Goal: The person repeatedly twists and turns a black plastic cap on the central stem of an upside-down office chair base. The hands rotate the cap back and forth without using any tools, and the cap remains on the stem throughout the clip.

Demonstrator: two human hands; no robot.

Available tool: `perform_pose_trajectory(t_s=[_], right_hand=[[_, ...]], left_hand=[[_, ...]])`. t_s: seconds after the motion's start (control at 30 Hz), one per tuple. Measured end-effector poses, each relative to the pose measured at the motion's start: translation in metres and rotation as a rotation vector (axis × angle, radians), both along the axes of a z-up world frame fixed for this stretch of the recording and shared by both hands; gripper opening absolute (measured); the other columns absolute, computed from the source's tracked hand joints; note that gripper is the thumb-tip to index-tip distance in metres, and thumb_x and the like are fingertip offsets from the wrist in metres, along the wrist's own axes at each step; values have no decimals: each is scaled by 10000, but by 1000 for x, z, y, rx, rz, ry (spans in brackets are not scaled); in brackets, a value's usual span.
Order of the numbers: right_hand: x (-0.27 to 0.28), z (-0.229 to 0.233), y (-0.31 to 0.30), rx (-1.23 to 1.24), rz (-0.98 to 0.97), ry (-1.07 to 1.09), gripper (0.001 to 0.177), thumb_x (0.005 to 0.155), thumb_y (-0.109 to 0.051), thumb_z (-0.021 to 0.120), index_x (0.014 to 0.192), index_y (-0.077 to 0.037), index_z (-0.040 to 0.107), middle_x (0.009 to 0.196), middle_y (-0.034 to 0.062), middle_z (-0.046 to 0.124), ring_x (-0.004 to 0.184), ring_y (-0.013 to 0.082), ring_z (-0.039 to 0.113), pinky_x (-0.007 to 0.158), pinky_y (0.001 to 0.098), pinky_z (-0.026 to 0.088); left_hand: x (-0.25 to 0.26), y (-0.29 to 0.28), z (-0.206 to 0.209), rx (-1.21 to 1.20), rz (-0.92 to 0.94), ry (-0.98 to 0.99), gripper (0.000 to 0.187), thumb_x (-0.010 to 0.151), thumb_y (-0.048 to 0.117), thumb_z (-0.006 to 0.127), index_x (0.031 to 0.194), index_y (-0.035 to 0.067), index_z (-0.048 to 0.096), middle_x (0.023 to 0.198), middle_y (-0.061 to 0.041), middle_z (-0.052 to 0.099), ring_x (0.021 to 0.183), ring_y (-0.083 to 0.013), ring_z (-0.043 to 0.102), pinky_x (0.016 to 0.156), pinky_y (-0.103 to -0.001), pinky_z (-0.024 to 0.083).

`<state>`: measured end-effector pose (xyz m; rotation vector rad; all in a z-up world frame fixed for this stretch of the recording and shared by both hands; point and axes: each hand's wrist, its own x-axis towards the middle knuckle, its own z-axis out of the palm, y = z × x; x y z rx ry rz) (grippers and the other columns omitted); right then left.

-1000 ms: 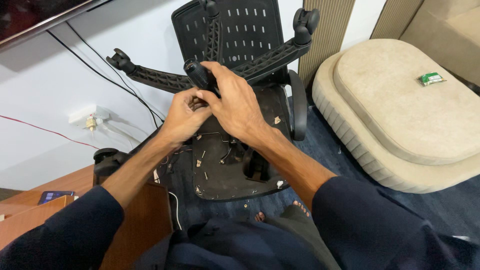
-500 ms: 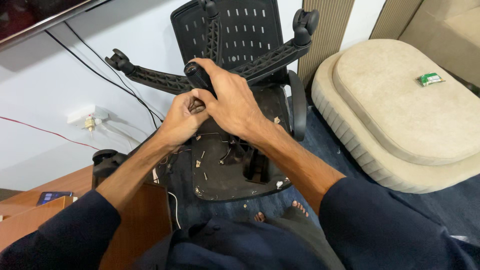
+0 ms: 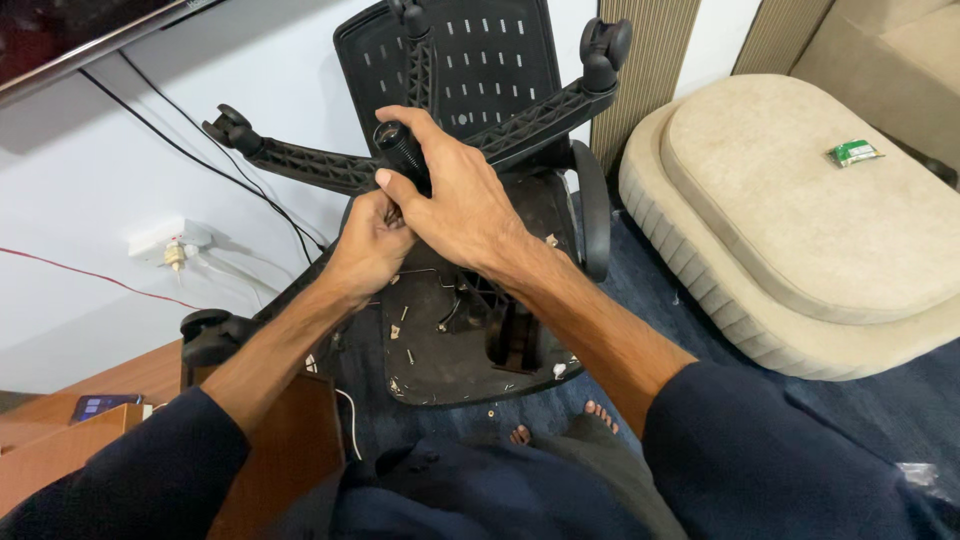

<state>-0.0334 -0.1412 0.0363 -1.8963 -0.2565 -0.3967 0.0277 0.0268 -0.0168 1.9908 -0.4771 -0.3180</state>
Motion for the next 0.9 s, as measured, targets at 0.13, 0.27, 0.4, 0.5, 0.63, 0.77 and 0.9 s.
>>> perform_pose_trajectory(t_s=[0.13,0.27,0.4,0.5,0.63,0.77,0.9], right_hand=[[-2,5,-6,-9,-40,-74,511,890,-219,715,1360,-76,575,971,147,759,876,241,768,805,375,588],[4,6,-8,-135,-179,-37,523,805,-314,841,1228,-65,660,1029,185,710,914,274,719,795,396,570],[15,2,-14,-180,-165,87,529,845,-376,842,1232,-60,668,1086,181,682,970,256,685,847,403,563],[19,-3,-20,65,-46,-84,534,953,-299,777,1345,0,571,1154,143,686,1055,200,679,899,370,566],[16,-6,-26,66,-3,45,564,899,-257,700,1408,-55,567,1048,93,726,897,173,718,814,327,600],[13,-1,-25,-62,-85,-52,577,829,-304,817,1292,-10,638,1016,95,747,889,180,729,809,330,609],[12,2,-20,-288,-167,117,604,808,-418,871,1237,-38,680,1038,180,698,921,269,685,814,403,577]], left_hand=[[-1,-7,7,-206,-139,4,146,946,25,631,1087,-14,629,1052,-32,686,954,-54,648,833,-230,536],[-10,-19,21,-222,-74,-92,289,877,11,697,1161,16,641,1083,-36,705,1015,-81,687,916,-251,574],[-10,-25,30,-11,64,-53,216,949,21,721,1138,-65,660,1057,-132,726,985,-167,678,871,-327,562],[-7,-24,31,-170,-64,-67,241,963,52,701,1187,-33,677,1109,-93,741,1038,-138,713,955,-278,590],[-4,-21,27,-265,-172,-10,331,952,60,666,1277,13,623,1213,-47,720,1123,-97,692,1010,-246,557],[-7,-21,17,-161,-92,-43,316,909,105,756,1178,-17,645,1123,-67,732,1036,-109,712,943,-253,594],[-7,-23,9,-94,-11,-150,310,913,144,793,1114,-59,672,1014,-109,703,907,-139,673,803,-280,581]])
